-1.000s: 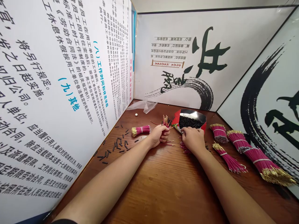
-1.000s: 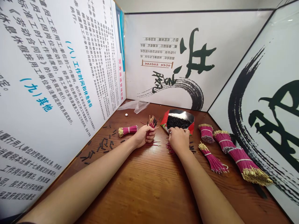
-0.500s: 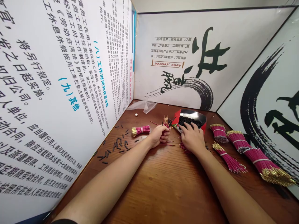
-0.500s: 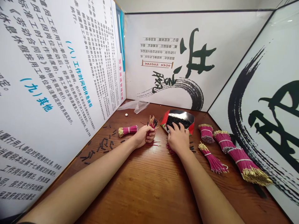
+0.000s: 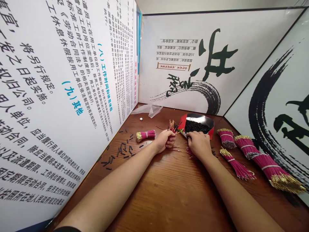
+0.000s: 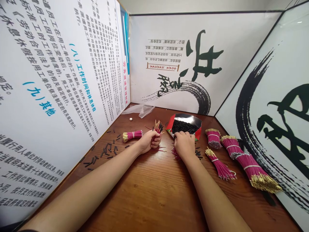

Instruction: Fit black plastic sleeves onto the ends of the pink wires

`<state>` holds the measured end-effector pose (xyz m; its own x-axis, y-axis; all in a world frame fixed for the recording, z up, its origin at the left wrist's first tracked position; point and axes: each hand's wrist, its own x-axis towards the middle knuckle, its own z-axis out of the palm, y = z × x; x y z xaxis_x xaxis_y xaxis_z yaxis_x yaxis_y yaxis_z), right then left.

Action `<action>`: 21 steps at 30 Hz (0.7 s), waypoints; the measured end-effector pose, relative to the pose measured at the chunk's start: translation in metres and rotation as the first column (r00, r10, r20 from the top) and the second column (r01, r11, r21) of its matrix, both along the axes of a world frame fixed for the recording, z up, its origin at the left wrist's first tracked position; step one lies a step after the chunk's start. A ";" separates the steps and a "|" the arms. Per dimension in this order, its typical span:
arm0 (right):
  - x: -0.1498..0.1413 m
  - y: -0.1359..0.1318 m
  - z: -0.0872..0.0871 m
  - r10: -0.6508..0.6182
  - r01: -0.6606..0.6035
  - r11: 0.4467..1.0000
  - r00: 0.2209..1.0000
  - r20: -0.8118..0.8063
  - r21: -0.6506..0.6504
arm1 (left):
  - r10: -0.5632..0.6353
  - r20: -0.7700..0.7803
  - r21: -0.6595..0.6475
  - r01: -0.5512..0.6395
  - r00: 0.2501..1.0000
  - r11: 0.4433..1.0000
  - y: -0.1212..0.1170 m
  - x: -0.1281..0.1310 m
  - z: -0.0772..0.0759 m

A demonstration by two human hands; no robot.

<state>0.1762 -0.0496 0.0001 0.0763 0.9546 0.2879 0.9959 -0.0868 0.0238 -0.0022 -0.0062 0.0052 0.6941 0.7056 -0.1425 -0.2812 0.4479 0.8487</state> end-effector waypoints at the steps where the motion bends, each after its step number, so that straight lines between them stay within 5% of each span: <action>1: 0.000 0.000 -0.001 0.001 -0.001 1.000 1.000 0.000 0.008 | 0.000 0.000 0.000 0.000 1.000 1.000 0.000 0.000 0.000; 21: -0.001 -0.001 0.002 -0.016 0.016 1.000 1.000 0.006 -0.008 | 0.000 -0.001 0.006 0.000 1.000 1.000 -0.001 0.000 0.000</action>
